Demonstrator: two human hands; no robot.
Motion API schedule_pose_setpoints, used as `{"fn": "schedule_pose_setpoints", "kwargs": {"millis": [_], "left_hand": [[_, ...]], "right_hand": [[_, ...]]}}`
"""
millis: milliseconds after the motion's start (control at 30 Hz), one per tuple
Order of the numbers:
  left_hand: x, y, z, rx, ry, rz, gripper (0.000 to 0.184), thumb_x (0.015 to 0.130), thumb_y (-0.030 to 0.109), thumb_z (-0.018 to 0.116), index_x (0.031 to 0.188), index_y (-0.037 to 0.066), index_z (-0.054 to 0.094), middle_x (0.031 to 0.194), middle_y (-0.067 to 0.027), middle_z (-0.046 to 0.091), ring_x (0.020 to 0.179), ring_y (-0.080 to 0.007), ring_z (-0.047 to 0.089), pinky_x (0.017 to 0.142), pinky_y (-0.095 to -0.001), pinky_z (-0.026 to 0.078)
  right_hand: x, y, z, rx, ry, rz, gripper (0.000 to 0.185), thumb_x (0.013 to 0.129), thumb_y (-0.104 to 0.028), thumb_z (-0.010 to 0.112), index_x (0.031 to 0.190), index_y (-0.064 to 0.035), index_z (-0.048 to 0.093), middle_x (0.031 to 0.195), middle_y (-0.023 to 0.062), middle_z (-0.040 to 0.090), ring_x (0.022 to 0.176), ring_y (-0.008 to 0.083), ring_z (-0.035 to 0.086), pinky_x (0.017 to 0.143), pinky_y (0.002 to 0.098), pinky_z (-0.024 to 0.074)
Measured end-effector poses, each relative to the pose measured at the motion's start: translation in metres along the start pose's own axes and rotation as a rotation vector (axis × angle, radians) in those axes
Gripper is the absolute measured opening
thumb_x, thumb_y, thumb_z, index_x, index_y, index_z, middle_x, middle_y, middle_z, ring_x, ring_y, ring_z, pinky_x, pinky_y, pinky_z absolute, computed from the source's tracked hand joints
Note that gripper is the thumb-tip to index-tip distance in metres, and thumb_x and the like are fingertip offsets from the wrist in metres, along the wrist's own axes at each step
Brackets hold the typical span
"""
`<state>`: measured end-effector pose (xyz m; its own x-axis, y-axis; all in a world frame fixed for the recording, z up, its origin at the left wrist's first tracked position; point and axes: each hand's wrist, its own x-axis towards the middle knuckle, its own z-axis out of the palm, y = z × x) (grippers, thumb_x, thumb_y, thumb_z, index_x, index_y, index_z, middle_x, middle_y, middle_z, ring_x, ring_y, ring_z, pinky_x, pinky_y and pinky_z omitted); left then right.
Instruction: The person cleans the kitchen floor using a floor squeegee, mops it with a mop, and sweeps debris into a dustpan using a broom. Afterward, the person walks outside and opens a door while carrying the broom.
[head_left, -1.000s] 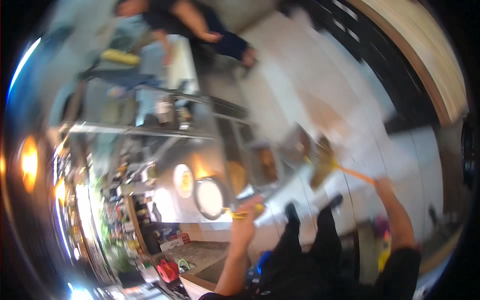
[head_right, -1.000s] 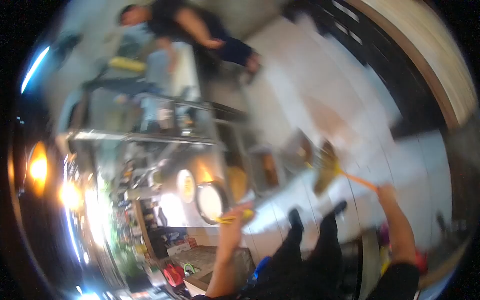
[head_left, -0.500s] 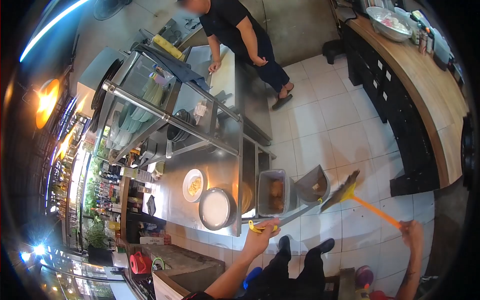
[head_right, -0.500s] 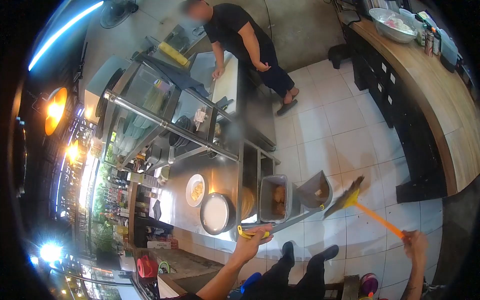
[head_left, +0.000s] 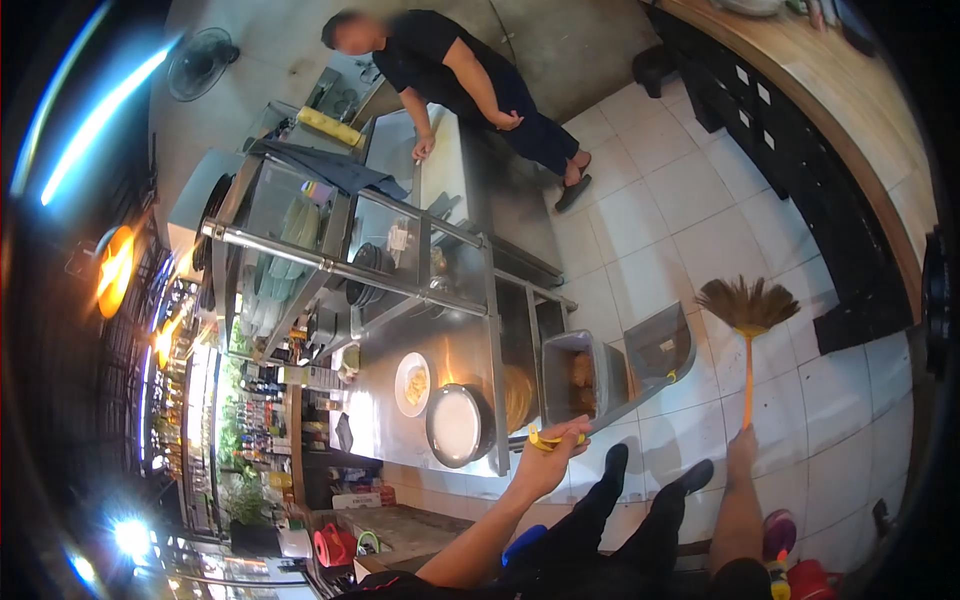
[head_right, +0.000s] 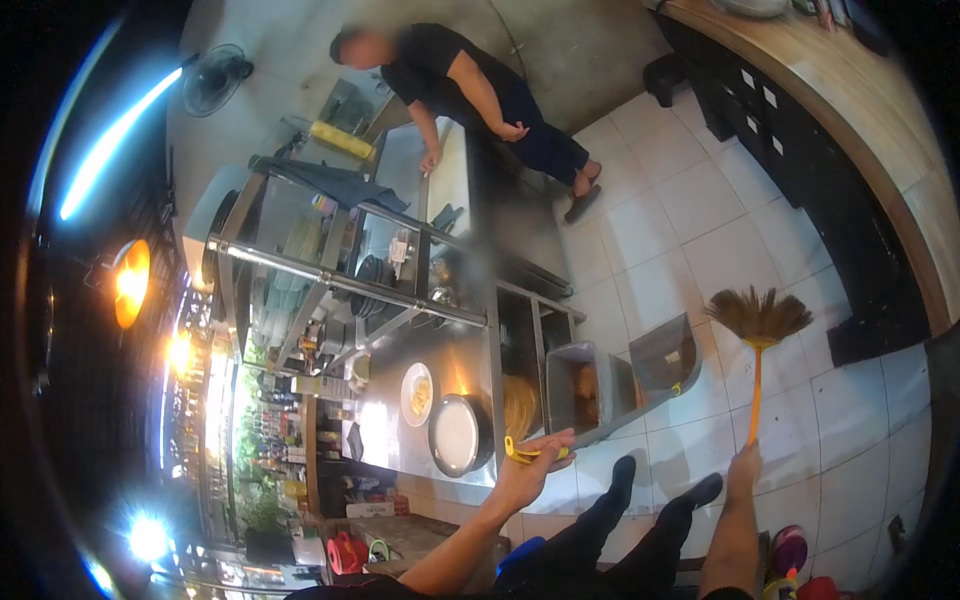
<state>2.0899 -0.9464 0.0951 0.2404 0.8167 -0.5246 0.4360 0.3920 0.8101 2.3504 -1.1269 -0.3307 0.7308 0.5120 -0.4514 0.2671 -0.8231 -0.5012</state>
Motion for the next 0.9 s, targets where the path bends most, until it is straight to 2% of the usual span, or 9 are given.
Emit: {"fn": "schedule_pose_setpoints", "kwargs": {"millis": [133, 367, 467, 533, 633, 700, 733, 833, 900], "left_hand": [[0.017, 0.003, -0.012, 0.004, -0.024, 0.029, 0.033, 0.107, 0.019, 0.048, 0.117, -0.007, 0.067, 0.14, -0.0172, 0.058, 0.115, -0.0277, 0.066, 0.104, -0.0332, 0.052], [0.085, -0.018, -0.035, 0.133, -0.16, 0.064, 0.029, 0.105, 0.019, 0.053, 0.116, -0.003, 0.068, 0.134, -0.0139, 0.063, 0.103, -0.0182, 0.068, 0.093, -0.0287, 0.054], [0.118, -0.024, -0.049, 0.272, -0.238, 0.082, 0.029, 0.106, 0.021, 0.051, 0.116, 0.0, 0.069, 0.136, -0.0118, 0.063, 0.108, -0.0193, 0.067, 0.095, -0.0299, 0.053], [0.141, -0.027, -0.055, 0.377, -0.303, 0.063, 0.03, 0.106, 0.024, 0.049, 0.117, 0.005, 0.07, 0.14, -0.0089, 0.062, 0.109, -0.0227, 0.066, 0.094, -0.0306, 0.052], [0.168, -0.037, -0.064, 0.464, -0.332, 0.209, 0.03, 0.105, 0.025, 0.051, 0.115, 0.005, 0.071, 0.141, -0.0096, 0.061, 0.106, -0.0237, 0.066, 0.091, -0.0313, 0.052], [0.176, -0.026, -0.067, 0.474, -0.325, 0.138, 0.031, 0.104, 0.027, 0.052, 0.114, 0.005, 0.071, 0.141, -0.0105, 0.061, 0.106, -0.0236, 0.066, 0.092, -0.033, 0.052], [0.183, -0.029, -0.068, 0.484, -0.347, 0.146, 0.031, 0.104, 0.027, 0.051, 0.114, 0.005, 0.071, 0.141, -0.0106, 0.061, 0.109, -0.0247, 0.066, 0.094, -0.033, 0.051], [0.196, -0.031, -0.077, 0.529, -0.374, 0.162, 0.031, 0.104, 0.026, 0.05, 0.116, 0.006, 0.071, 0.142, -0.0116, 0.059, 0.118, -0.0298, 0.064, 0.101, -0.0353, 0.05], [0.2, -0.024, -0.082, 0.541, -0.394, 0.18, 0.029, 0.104, 0.023, 0.05, 0.115, 0.007, 0.072, 0.143, -0.0122, 0.059, 0.121, -0.0324, 0.062, 0.105, -0.0374, 0.049]], "right_hand": [[-0.1, 0.062, 0.014, -0.084, 0.032, -0.14, 0.038, 0.101, -0.015, 0.05, 0.133, 0.0039, 0.052, 0.102, 0.0282, 0.066, 0.095, 0.0467, 0.063, 0.081, 0.0542, 0.0504], [-0.205, 0.021, -0.105, 0.025, -0.008, -0.007, 0.035, 0.099, -0.013, 0.052, 0.126, 0.0085, 0.06, 0.096, 0.0325, 0.067, 0.088, 0.0493, 0.066, 0.076, 0.0512, 0.0517], [-0.253, -0.031, -0.155, 0.22, 0.044, 0.069, 0.039, 0.101, -0.019, 0.05, 0.126, 0.0099, 0.059, 0.099, 0.0306, 0.064, 0.092, 0.048, 0.061, 0.081, 0.0524, 0.0484], [-0.26, -0.098, -0.189, 0.149, 0.152, 0.231, 0.047, 0.102, -0.04, 0.053, 0.11, 0.0042, 0.067, 0.093, 0.0247, 0.069, 0.082, 0.0382, 0.067, 0.075, 0.0452, 0.0553], [-0.208, 0.053, -0.072, 0.268, 0.474, -0.042, 0.036, 0.103, -0.019, 0.047, 0.119, 0.0095, 0.062, 0.099, 0.0276, 0.065, 0.095, 0.0449, 0.062, 0.08, 0.0496, 0.0481], [-0.132, 0.181, 0.014, 0.043, 0.403, 0.07, 0.035, 0.101, -0.017, 0.049, 0.12, 0.011, 0.06, 0.087, 0.0306, 0.067, 0.078, 0.0479, 0.065, 0.07, 0.0498, 0.0508], [-0.099, 0.203, 0.051, 0.233, 0.362, 0.086, 0.035, 0.102, -0.019, 0.048, 0.114, 0.0112, 0.06, 0.083, 0.0285, 0.066, 0.074, 0.0443, 0.065, 0.066, 0.0485, 0.0501], [-0.046, 0.13, 0.104, 0.489, 0.272, 0.426, 0.031, 0.101, -0.019, 0.047, 0.1, 0.0094, 0.06, 0.077, 0.0229, 0.065, 0.068, 0.0342, 0.064, 0.058, 0.0458, 0.0475], [-0.047, 0.121, 0.167, 0.497, 0.18, 0.346, 0.028, 0.099, -0.016, 0.048, 0.1, 0.0079, 0.061, 0.082, 0.022, 0.067, 0.07, 0.0328, 0.066, 0.059, 0.0462, 0.0491]]}}
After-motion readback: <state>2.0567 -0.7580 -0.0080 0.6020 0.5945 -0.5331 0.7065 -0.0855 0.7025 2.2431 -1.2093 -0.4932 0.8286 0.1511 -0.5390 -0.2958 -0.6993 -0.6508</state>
